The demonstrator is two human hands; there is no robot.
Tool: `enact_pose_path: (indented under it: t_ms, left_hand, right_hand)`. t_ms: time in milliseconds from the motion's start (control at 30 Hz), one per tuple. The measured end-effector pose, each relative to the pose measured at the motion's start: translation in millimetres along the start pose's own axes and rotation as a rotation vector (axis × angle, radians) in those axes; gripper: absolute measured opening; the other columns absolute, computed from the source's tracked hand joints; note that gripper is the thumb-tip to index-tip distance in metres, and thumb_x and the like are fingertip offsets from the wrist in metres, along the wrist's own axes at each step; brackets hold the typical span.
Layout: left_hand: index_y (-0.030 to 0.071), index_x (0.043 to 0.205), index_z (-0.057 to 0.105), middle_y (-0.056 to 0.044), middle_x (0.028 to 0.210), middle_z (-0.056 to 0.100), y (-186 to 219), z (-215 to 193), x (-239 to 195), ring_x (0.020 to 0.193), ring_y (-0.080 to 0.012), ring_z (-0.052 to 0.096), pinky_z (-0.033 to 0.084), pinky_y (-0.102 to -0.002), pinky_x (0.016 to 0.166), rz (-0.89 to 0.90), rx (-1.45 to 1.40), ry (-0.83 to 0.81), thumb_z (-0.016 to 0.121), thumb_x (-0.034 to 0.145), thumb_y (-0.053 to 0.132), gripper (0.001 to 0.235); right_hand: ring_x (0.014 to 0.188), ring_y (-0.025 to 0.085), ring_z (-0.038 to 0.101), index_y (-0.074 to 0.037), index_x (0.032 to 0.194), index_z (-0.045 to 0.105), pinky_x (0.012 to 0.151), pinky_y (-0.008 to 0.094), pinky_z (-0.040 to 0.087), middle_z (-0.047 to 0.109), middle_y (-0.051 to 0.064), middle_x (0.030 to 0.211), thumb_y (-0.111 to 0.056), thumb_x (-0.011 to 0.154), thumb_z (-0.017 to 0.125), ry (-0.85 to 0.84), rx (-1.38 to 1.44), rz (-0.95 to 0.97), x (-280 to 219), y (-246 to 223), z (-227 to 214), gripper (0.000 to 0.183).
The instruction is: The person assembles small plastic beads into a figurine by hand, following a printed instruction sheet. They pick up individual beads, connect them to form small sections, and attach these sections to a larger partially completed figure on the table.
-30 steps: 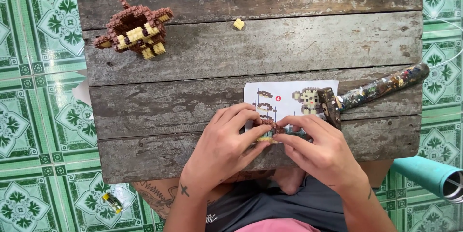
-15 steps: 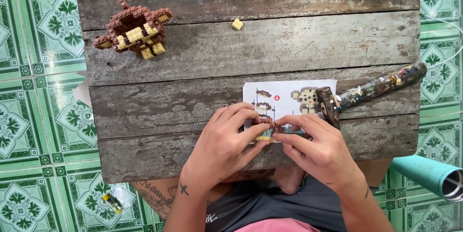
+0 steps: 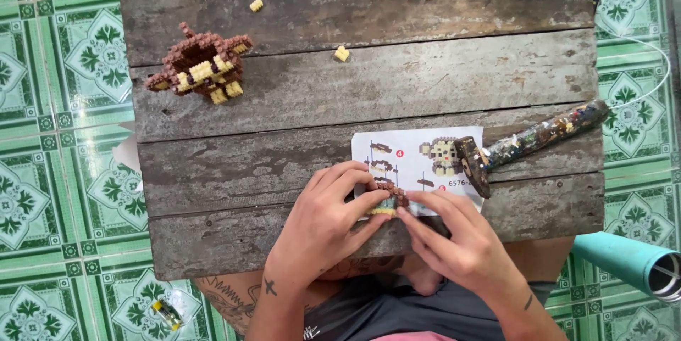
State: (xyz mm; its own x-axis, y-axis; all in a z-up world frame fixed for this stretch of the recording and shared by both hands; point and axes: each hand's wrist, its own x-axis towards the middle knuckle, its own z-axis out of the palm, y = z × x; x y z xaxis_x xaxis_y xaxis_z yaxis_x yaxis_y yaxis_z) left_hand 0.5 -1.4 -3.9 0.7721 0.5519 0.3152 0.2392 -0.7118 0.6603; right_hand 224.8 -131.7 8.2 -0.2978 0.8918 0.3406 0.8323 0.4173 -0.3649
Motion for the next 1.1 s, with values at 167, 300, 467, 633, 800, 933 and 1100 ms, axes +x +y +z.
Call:
enact_pose_path:
  t_ms: [167, 300, 467, 633, 800, 933, 1100]
  left_hand:
    - [0.006, 0.118, 0.078, -0.013, 0.120, 0.073, 0.2, -0.1, -0.1, 0.128, -0.0359, 0.069, 0.055, -0.049, 0.107, -0.001, 0.001, -0.009, 0.078, 0.110, 0.028, 0.023]
    - [0.001, 0.122, 0.076, -0.017, 0.128, 0.072, 0.8, -3.3, -0.8, 0.129, -0.0392, 0.069, 0.055, -0.053, 0.110, -0.022, -0.071, -0.019, 0.078, 0.108, 0.026, 0.029]
    - [-0.010, 0.116, 0.074, -0.023, 0.121, 0.070, 4.6, -3.6, 4.6, 0.115, -0.0362, 0.071, 0.065, -0.043, 0.104, -0.095, -0.084, 0.122, 0.078, 0.103, 0.001, 0.018]
    - [-0.007, 0.119, 0.076, -0.017, 0.118, 0.074, 2.6, -3.4, 10.6, 0.112, -0.0328, 0.073, 0.064, -0.044, 0.099, -0.199, -0.032, 0.197, 0.073, 0.108, 0.004, 0.016]
    - [0.003, 0.114, 0.077, -0.011, 0.111, 0.082, -4.4, -33.2, 64.8, 0.099, -0.0220, 0.080, 0.071, -0.029, 0.087, -0.216, 0.150, -0.014, 0.073, 0.105, 0.002, 0.010]
    - [0.005, 0.113, 0.067, -0.012, 0.098, 0.068, -46.8, -33.1, 127.6, 0.087, -0.0305, 0.067, 0.058, -0.046, 0.069, -0.171, 0.388, 0.030, 0.067, 0.111, 0.008, 0.003]
    - [0.001, 0.136, 0.078, -0.018, 0.108, 0.078, -102.4, -6.9, 196.3, 0.090, -0.0341, 0.079, 0.070, -0.044, 0.066, -0.269, 0.441, 0.022, 0.072, 0.108, 0.005, 0.028]
  right_hand:
    - [0.117, 0.041, 0.071, 0.001, 0.134, 0.074, 0.098, 0.051, 0.062, 0.070, 0.024, 0.137, -0.002, 0.108, 0.064, 0.023, -0.012, -0.007, -5.5, 4.4, 8.0, 0.028]
    - [0.117, 0.041, 0.073, -0.001, 0.136, 0.073, 0.097, 0.051, 0.060, 0.070, 0.023, 0.137, -0.003, 0.107, 0.066, 0.027, 0.010, -0.008, -9.5, 7.5, 11.2, 0.030]
    - [0.115, 0.040, 0.072, -0.002, 0.130, 0.075, 0.095, 0.050, 0.058, 0.072, 0.021, 0.133, -0.002, 0.106, 0.069, 0.055, -0.011, -0.009, -9.2, 7.1, 14.1, 0.025]
    - [0.117, 0.040, 0.073, -0.001, 0.124, 0.077, 0.094, 0.051, 0.059, 0.073, 0.021, 0.132, -0.001, 0.105, 0.070, 0.073, -0.013, -0.008, -6.4, 4.6, 12.0, 0.020]
    - [0.113, 0.038, 0.070, -0.002, 0.123, 0.075, 0.095, 0.050, 0.058, 0.069, 0.020, 0.130, -0.003, 0.105, 0.072, 0.108, 0.031, 0.029, -7.2, 4.1, 11.3, 0.019]
    - [0.113, 0.039, 0.072, 0.002, 0.115, 0.075, 0.096, 0.048, 0.063, 0.069, 0.022, 0.132, -0.006, 0.103, 0.079, 0.155, 0.118, 0.036, -10.1, 7.1, 9.2, 0.015]
    - [0.123, 0.041, 0.067, -0.001, 0.106, 0.076, 0.102, 0.050, 0.062, 0.070, 0.022, 0.139, -0.007, 0.102, 0.078, 0.136, 0.204, 0.090, -17.8, 10.7, 10.9, 0.007]
